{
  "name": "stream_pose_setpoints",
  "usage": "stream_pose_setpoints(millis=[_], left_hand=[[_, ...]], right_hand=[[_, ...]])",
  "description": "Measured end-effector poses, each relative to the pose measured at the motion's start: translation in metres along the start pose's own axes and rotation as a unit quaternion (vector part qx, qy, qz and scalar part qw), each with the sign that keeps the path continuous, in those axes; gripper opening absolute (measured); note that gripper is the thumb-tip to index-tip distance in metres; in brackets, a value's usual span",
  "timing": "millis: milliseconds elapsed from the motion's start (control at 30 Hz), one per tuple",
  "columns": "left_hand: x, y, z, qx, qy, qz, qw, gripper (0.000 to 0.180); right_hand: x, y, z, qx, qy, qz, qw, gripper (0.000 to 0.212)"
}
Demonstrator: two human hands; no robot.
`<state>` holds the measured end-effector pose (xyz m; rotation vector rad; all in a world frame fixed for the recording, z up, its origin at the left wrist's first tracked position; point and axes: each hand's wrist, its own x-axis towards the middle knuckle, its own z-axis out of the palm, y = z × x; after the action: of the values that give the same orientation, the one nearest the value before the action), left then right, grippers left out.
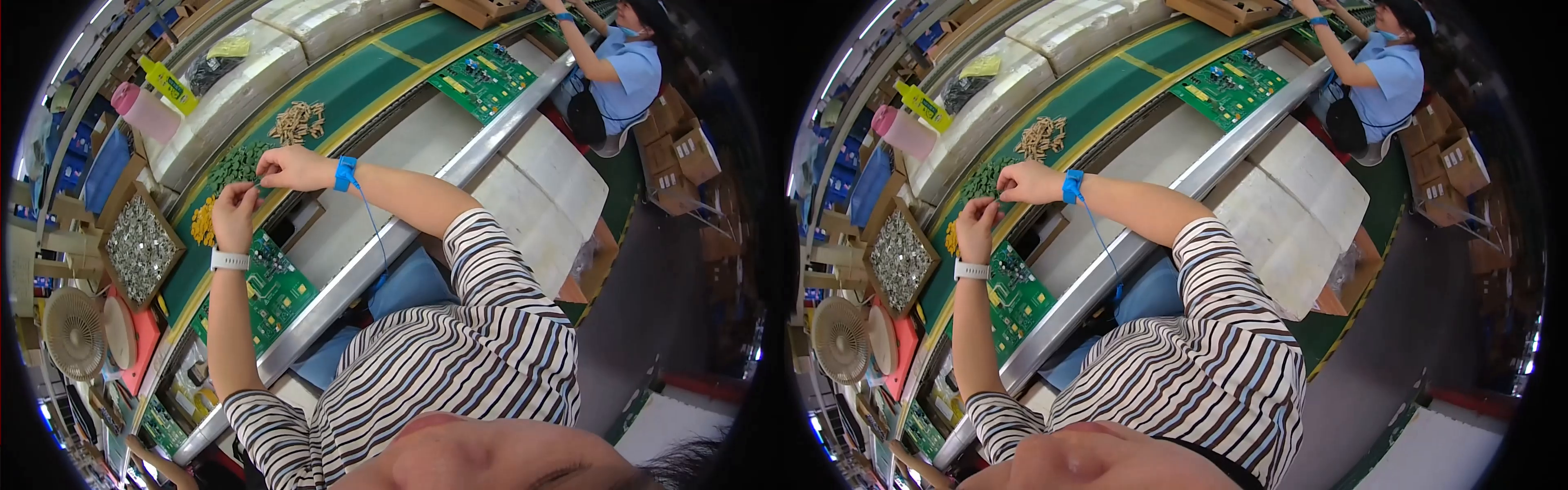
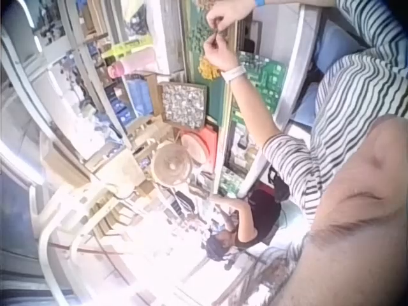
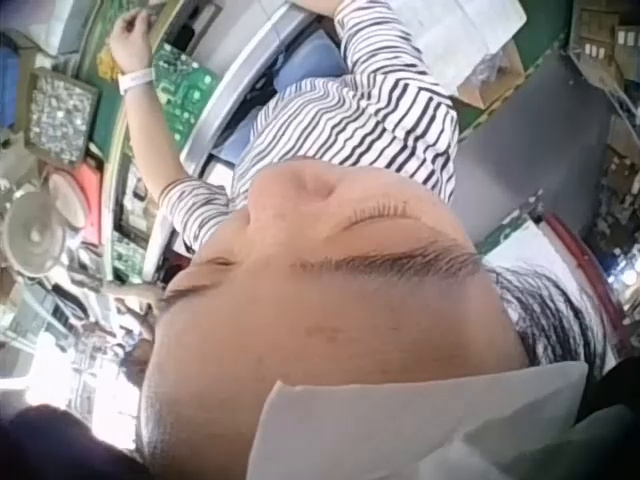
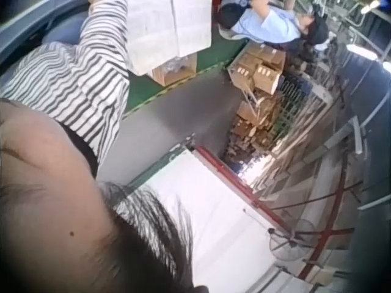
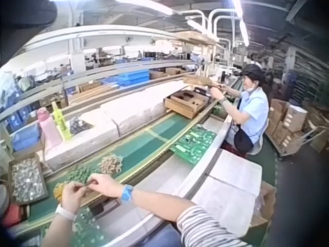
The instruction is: The person picks up components from the workspace, inserts them onto circuit boards by hand, and pushes the circuit boards along the assembly line.
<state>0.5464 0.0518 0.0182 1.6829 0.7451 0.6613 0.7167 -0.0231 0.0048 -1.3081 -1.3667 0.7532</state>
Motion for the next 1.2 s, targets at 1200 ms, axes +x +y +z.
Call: stream_pose_setpoints(millis=[1200], left_hand=[[-0.140,-0.023,-0.157,0.516,-0.117,0.051,0.847,0.011]], right_hand=[[0.012,0.042,-0.018,-0.499,0.162,-0.120,0.843,0.006]])
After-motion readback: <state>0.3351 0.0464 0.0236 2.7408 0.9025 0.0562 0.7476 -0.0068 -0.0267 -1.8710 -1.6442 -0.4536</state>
